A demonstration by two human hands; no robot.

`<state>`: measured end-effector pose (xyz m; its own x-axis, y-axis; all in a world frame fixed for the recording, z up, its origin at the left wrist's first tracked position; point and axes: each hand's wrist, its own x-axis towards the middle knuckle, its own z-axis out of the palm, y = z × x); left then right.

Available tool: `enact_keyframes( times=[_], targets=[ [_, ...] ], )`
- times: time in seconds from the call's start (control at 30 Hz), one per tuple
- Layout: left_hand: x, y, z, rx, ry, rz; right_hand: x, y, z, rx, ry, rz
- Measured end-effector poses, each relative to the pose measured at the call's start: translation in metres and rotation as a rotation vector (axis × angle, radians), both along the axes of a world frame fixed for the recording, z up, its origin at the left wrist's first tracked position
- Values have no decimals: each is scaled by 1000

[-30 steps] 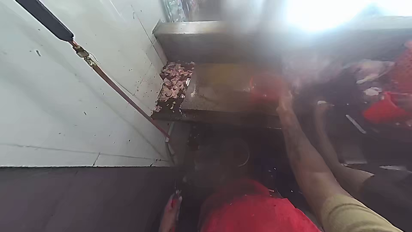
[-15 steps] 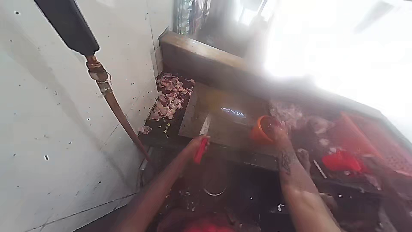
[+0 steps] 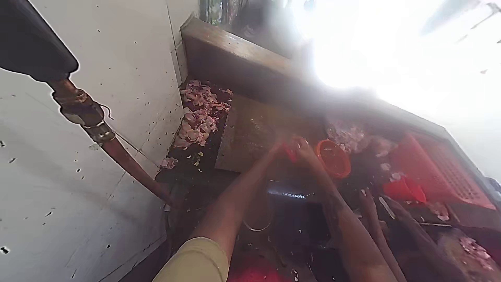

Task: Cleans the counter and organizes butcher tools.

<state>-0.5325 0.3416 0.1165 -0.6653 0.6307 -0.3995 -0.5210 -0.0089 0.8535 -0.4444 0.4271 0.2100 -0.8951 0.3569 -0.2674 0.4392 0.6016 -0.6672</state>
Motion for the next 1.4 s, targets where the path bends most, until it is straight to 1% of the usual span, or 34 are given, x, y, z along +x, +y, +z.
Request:
enact_keyframes(
  times=[0.07, 0.1, 0.2, 0.27, 0.37, 0.47, 0.53, 0.6, 0.67, 0.7, 0.73, 0.8, 0.9, 1.0, 1.1, 1.2, 1.27, 1.33, 1.4],
  targets=[
    [12, 2, 7, -85, -5, -10, 11, 14, -26, 20, -103, 15],
    [15, 8, 3, -100, 4, -17, 17, 23, -47, -5, -119, 5],
    [31, 12, -5, -107, 48, -77, 35, 30, -97, -133, -30, -74],
    [42, 12, -7, -126, 55, -64, 43, 27, -118, -202, 38, -98],
    [49, 15, -7, -163, 36, -34, 49, 28, -132, -312, 128, -108],
    [51, 15, -10, -154, 149, -75, 56, 39, -149, -353, 235, -141],
    [48, 5, -9, -112, 204, -85, 63, 54, -153, -352, 224, -178],
    [41, -15, -11, -139, 197, -18, 71, 68, -158, -393, 184, -222],
    [20, -43, -24, -211, 260, 117, 69, 82, -167, -500, 184, -212],
    [7, -58, -31, -269, 325, 183, 69, 88, -172, -499, 198, -213],
    [-8, -76, -35, -339, 396, 230, 67, 90, -175, -478, 204, -225],
    [-40, -108, -34, -531, 508, 261, 68, 91, -173, -408, 216, -232],
    [-97, -141, -35, -833, 619, 279, 72, 87, -170, -321, 274, -164],
    [-159, -156, -47, -1019, 721, 230, 75, 85, -178, -297, 273, -166],
    [-216, -156, -56, -1117, 816, 156, 71, 80, -171, -285, 246, -221],
    [-268, -144, -73, -1153, 1026, 28, 68, 75, -175, -273, 232, -278],
    [-305, -140, -95, -1128, 1191, -47, 67, 72, -179, -245, 219, -324],
    [-326, -139, -111, -1097, 1238, -144, 66, 66, -178, -231, 194, -369],
    [-341, -135, -117, -1091, 1277, -243, 62, 63, -176, -223, 181, -422]
  ],
)
